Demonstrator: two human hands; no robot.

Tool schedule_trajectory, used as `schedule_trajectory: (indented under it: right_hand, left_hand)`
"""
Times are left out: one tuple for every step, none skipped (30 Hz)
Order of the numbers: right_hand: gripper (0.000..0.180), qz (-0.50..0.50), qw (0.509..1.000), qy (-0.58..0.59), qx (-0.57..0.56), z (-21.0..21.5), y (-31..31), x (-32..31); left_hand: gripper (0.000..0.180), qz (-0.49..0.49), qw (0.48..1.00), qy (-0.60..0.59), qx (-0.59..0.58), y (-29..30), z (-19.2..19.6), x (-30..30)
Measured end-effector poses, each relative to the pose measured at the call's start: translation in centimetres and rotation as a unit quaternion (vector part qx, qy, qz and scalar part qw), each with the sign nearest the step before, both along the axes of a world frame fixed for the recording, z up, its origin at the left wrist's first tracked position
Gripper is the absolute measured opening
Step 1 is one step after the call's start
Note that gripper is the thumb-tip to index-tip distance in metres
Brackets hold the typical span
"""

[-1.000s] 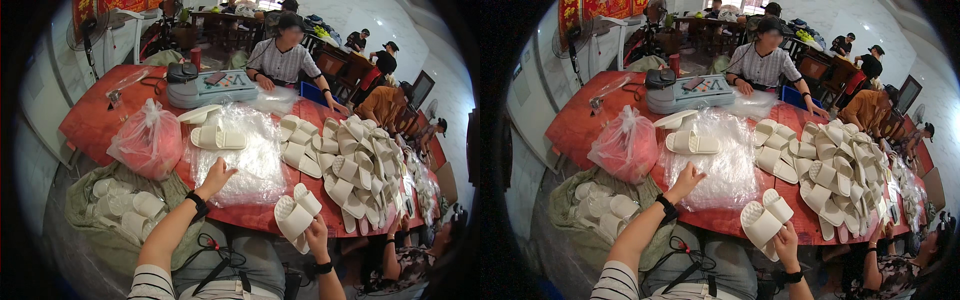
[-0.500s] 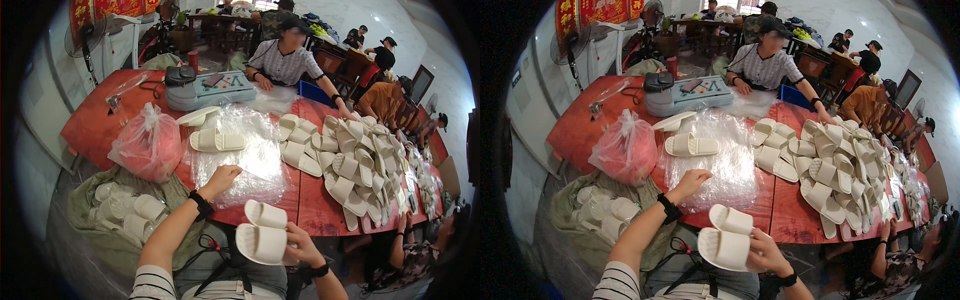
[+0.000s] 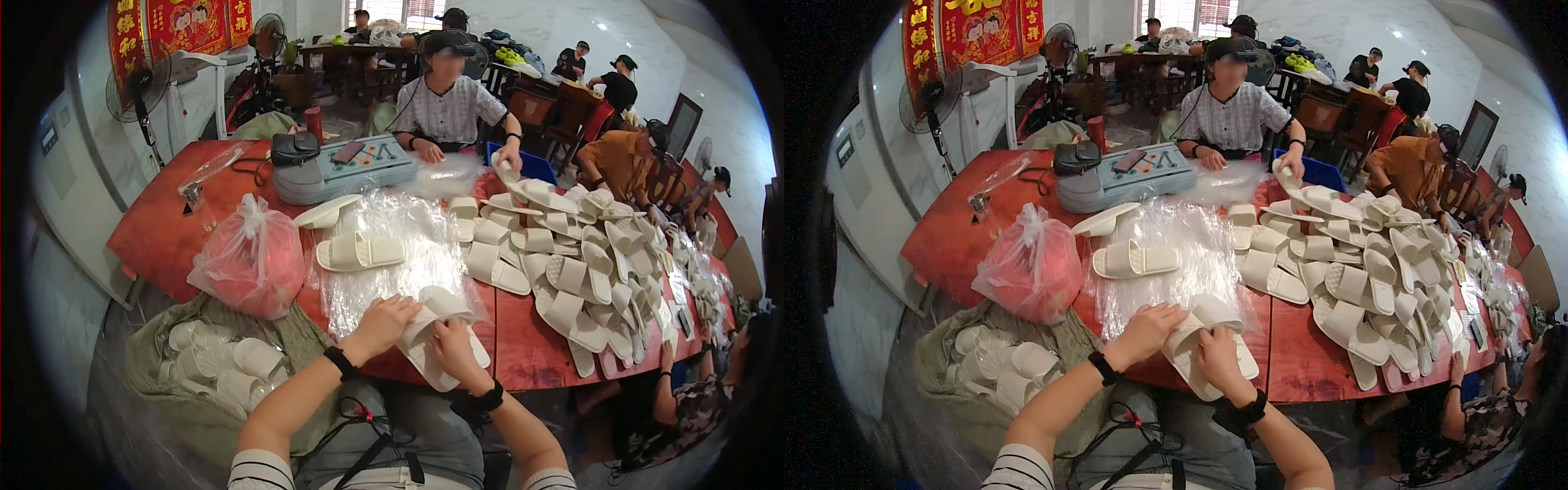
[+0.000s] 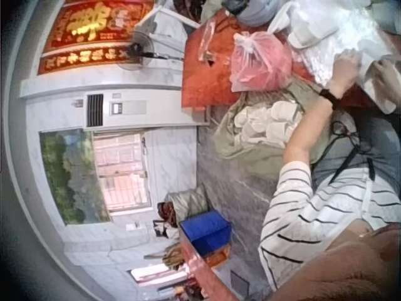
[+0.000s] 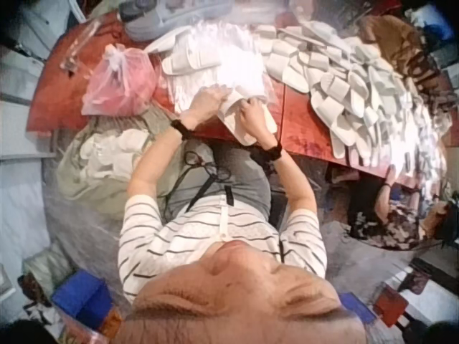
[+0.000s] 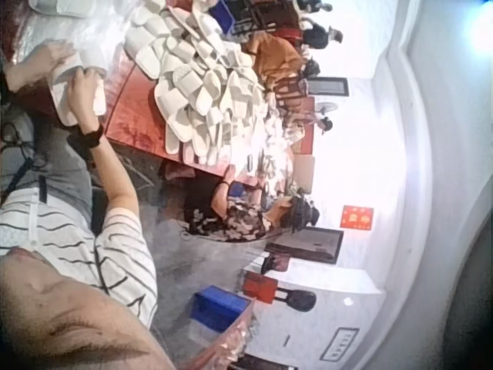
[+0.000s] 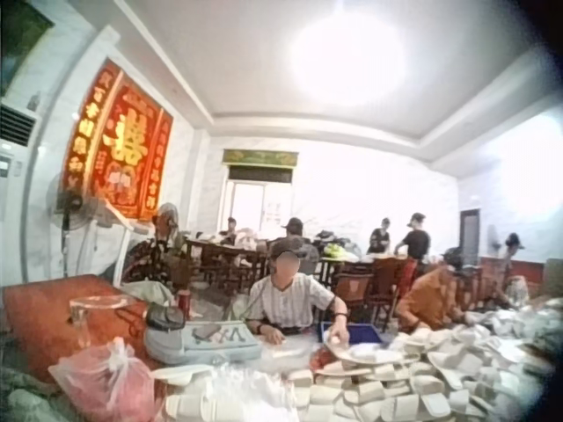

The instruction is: The recorder is placing finished white slippers into plastic bags and organizing them in a larger sack.

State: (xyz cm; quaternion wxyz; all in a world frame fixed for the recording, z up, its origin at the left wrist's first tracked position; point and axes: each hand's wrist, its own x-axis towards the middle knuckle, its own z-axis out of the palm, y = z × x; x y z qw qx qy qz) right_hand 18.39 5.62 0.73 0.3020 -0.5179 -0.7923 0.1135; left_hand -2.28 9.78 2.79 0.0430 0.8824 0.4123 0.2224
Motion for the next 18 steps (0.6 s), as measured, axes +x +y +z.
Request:
schedule_trajectory:
  right_hand:
    - [0.021, -0.001, 1.0, 0.0, 0.004, -0.6, 0.7, -0.4]
    - [0.023, -0.005, 1.0, 0.003, -0.007, -1.1, 1.5, -0.9]
    - [0.026, -0.008, 1.0, 0.006, -0.017, -1.8, 2.4, -1.1]
    - [0.032, -0.001, 1.0, -0.014, -0.013, -2.4, 3.2, -1.0]
    - [0.032, -0.004, 1.0, -0.015, -0.01, -3.1, 3.9, -0.7]
    - [0.031, 0.002, 0.999, -0.028, 0.028, -3.1, 4.3, -1.3]
    - [0.03, 0.008, 0.997, -0.04, 0.066, -3.1, 4.6, -1.7]
    - [0.03, 0.011, 0.997, -0.038, 0.068, -3.0, 5.2, -2.0]
    - [0.029, -0.007, 0.998, -0.047, 0.037, -2.8, 5.8, -2.2]
    - [0.027, -0.024, 0.998, -0.057, 0.006, -2.7, 6.2, -2.4]
    - [0.027, -0.023, 0.998, -0.055, 0.006, -3.1, 6.8, -2.4]
    - [0.026, -0.051, 0.996, -0.073, -0.006, -4.0, 7.9, -2.5]
    - [0.025, -0.083, 0.992, -0.093, -0.018, -5.1, 9.1, -2.0]
    - [0.025, -0.114, 0.99, -0.08, 0.032, -7.0, 9.9, -0.2]
    - [0.025, -0.109, 0.991, -0.077, 0.031, -6.8, 10.0, -0.3]
    - [0.025, -0.122, 0.99, -0.071, 0.018, -6.7, 10.0, -0.2]
    - [0.024, -0.137, 0.988, -0.065, 0.004, -6.7, 9.9, 0.0]
    - [0.021, -0.132, 0.991, -0.024, 0.021, -6.2, 9.2, -0.2]
  left_hand:
    - [0.039, -0.001, 1.0, 0.0, 0.004, -0.3, 0.0, 0.4]
    - [0.039, -0.006, 0.999, 0.002, 0.033, -0.5, 0.0, 0.8]
    - [0.04, -0.01, 0.998, 0.003, 0.062, -0.6, 0.2, 1.2]
    - [0.04, -0.019, 0.999, 0.008, 0.036, -1.2, 1.1, 1.8]
    - [0.04, -0.022, 0.999, 0.007, 0.039, -1.1, 1.0, 2.4]
    - [0.041, -0.024, 0.999, -0.011, 0.04, -1.4, 1.0, 2.5]
    - [0.042, -0.026, 0.998, -0.029, 0.041, -1.5, 1.1, 2.5]
    - [0.042, -0.024, 0.998, -0.027, 0.043, -1.6, 1.1, 2.5]
    - [0.043, -0.047, 0.998, -0.039, 0.031, -2.3, 1.9, 2.5]
    - [0.043, -0.07, 0.996, -0.05, 0.02, -2.8, 2.5, 2.6]
    - [0.043, -0.069, 0.996, -0.048, 0.02, -3.2, 2.6, 2.8]
    - [0.044, -0.099, 0.994, -0.053, 0.015, -4.0, 2.4, 3.0]
    - [0.045, -0.134, 0.989, -0.059, 0.011, -4.7, 2.4, 3.4]
    - [0.047, -0.173, 0.983, -0.061, -0.015, -5.4, 2.6, 4.4]
    - [0.047, -0.202, 0.978, -0.033, -0.032, -6.1, 2.2, 4.2]
    - [0.05, -0.232, 0.972, -0.005, -0.047, -6.7, 1.9, 4.0]
    - [0.056, -0.263, 0.963, 0.023, -0.061, -7.2, 1.6, 3.8]
    - [0.056, -0.256, 0.964, 0.025, -0.062, -7.4, 2.3, 3.2]
